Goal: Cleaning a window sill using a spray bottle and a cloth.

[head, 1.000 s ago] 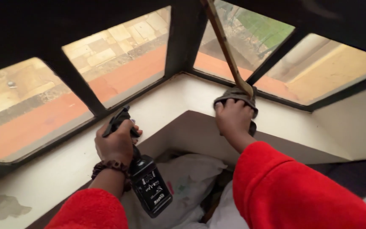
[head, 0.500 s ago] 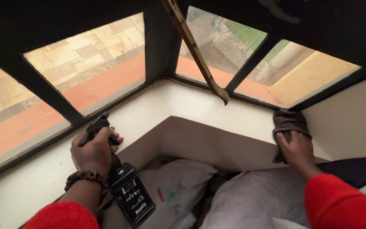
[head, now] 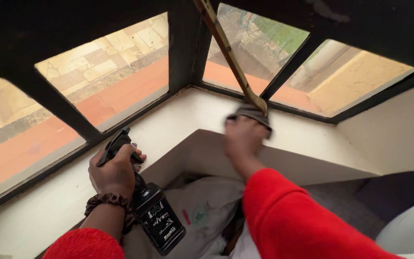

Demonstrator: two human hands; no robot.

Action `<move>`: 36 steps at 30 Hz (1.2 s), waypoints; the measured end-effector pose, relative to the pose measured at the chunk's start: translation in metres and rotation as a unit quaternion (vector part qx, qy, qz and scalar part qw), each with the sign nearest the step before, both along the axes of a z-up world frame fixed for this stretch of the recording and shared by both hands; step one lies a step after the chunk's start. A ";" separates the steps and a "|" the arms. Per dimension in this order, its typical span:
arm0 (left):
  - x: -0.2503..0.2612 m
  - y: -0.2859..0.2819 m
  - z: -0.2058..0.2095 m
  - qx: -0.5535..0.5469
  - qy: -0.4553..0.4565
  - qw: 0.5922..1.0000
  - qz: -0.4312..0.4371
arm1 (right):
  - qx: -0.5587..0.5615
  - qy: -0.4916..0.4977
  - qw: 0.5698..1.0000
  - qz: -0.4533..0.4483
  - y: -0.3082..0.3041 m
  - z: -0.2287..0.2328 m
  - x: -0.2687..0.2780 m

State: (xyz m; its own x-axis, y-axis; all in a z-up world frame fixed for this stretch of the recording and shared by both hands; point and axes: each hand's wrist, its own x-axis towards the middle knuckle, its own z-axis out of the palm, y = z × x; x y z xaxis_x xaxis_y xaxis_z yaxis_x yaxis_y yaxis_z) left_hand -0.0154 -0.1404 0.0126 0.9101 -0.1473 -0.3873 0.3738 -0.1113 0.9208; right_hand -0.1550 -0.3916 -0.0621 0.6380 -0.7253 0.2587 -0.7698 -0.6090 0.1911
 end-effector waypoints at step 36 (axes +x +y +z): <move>0.003 0.001 -0.010 0.011 -0.046 0.999 0.008 | 0.230 -0.118 0.966 -0.027 -0.173 0.009 -0.252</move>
State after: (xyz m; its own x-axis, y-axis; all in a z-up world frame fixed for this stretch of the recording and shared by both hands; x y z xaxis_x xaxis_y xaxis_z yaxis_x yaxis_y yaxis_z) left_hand -0.0128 -0.1397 0.0023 0.9438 -0.1252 -0.3060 0.2905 -0.1274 0.9483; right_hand -0.4065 -0.5649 -0.0528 0.5591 -0.8284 0.0347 -0.7918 -0.5459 -0.2740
